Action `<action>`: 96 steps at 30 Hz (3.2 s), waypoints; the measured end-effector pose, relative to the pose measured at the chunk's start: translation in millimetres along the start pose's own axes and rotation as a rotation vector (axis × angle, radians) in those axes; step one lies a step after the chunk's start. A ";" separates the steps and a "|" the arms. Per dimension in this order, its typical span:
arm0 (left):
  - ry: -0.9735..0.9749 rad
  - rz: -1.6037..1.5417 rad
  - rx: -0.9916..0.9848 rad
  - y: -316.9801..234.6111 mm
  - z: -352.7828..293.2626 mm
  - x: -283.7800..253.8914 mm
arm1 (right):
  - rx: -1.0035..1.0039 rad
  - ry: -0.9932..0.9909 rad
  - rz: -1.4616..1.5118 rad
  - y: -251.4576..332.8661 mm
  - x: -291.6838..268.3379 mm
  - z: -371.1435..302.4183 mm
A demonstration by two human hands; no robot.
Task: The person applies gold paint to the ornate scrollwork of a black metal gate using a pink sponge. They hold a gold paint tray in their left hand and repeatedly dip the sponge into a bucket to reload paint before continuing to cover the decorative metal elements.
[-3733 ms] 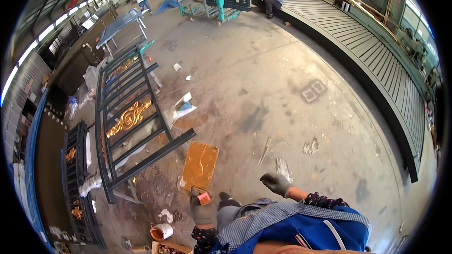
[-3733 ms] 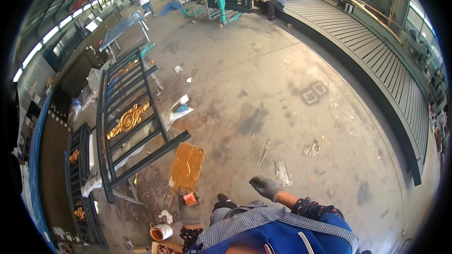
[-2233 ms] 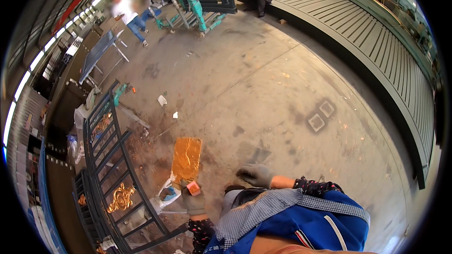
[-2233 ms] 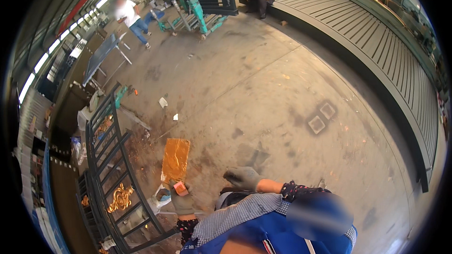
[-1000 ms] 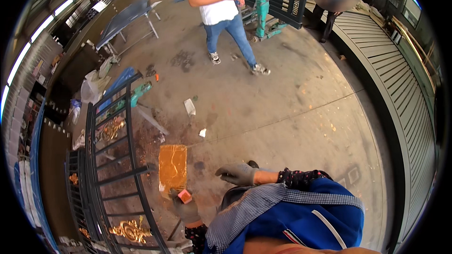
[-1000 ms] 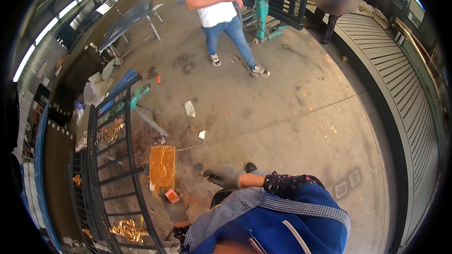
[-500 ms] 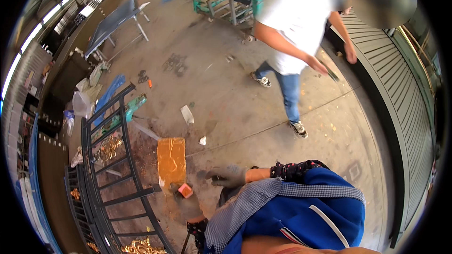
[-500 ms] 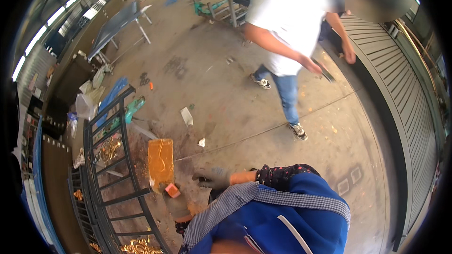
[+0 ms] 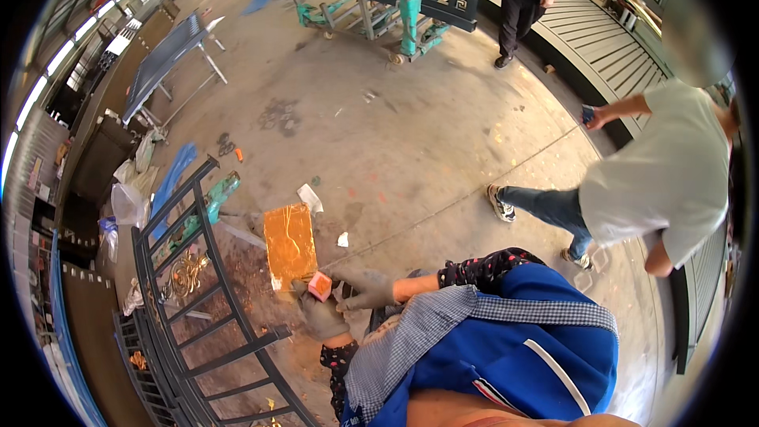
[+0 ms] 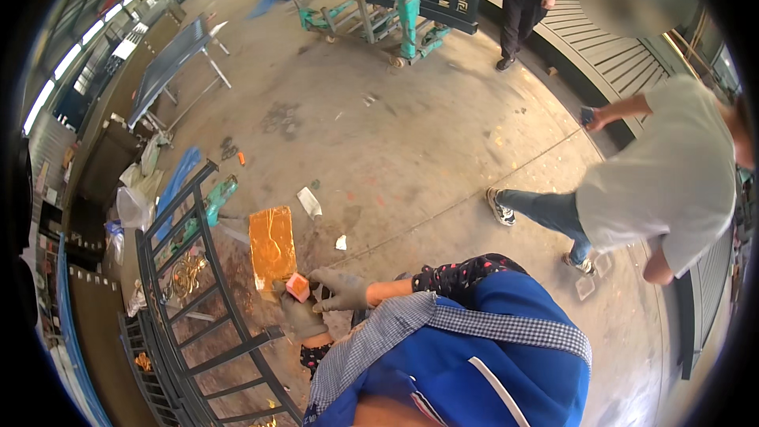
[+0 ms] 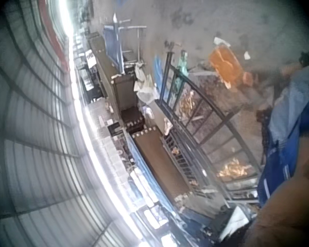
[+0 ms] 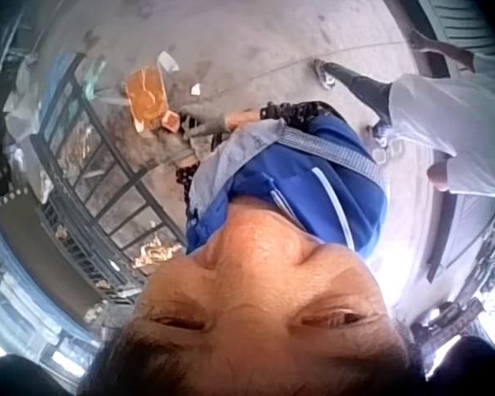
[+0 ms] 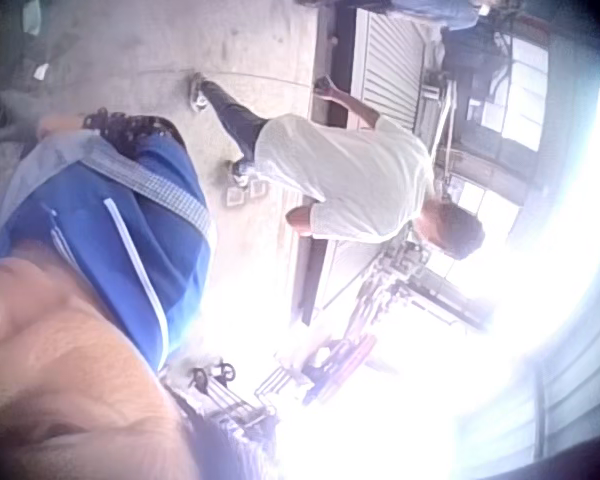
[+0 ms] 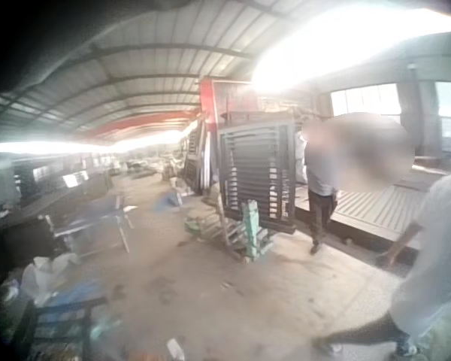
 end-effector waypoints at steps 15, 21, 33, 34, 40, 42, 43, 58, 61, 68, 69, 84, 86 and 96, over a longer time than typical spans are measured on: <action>-0.029 -0.314 -0.032 7.8 16.6 43.4 | 0.226 -0.158 0.004 -25.3 -33.1 11.8; 0.038 -0.331 0.050 7.7 17.6 45.3 | 0.394 -0.131 0.423 -39.1 -47.3 -10.7; -0.072 -0.501 0.096 17.3 -5.3 39.5 | 0.270 -0.011 0.170 -28.7 -164.2 20.0; -0.076 -0.502 0.093 17.7 -6.6 45.1 | 0.197 -0.008 0.111 -28.2 -173.4 26.7; -0.084 -0.448 0.110 10.7 -23.0 51.2 | 0.310 0.142 0.503 -39.8 -172.8 53.7; -0.120 -0.442 0.101 12.1 -22.2 45.4 | 0.293 0.128 0.509 -34.0 -176.4 61.7; -0.119 -0.438 0.087 13.1 -20.3 44.5 | 0.283 0.134 0.528 -29.6 -172.7 65.7; -0.110 -0.527 0.073 -22.4 -12.0 -30.3 | 0.101 0.184 0.299 -12.7 -120.7 147.8; -0.128 -0.545 0.079 -33.6 -6.0 -56.8 | 0.117 0.234 0.307 -18.7 -97.0 172.1; -0.237 -0.575 0.199 -57.5 -3.2 -116.6 | 0.195 0.365 0.373 -10.7 -17.8 214.3; -0.275 -0.584 0.204 -61.5 -3.6 -122.3 | 0.217 0.370 0.414 -11.0 -9.1 220.8; -0.619 -0.583 0.325 -106.0 77.2 -193.5 | -0.138 0.609 0.261 -100.7 85.1 396.8; -0.659 -0.601 0.331 -116.2 90.3 -198.4 | -0.125 0.669 0.264 -112.1 97.8 422.2; -0.864 -0.696 0.369 -154.4 127.4 -234.8 | -0.272 0.740 0.316 -130.2 200.3 524.6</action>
Point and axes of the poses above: each hand's wrist, its own z-axis towards the middle knuckle, its own x-axis out of the palm, y = z × x, the point moved 8 cm from there along z, towards the middle knuckle, and after that the axes turned 13 degrees about -x, right-handed, at the moved point
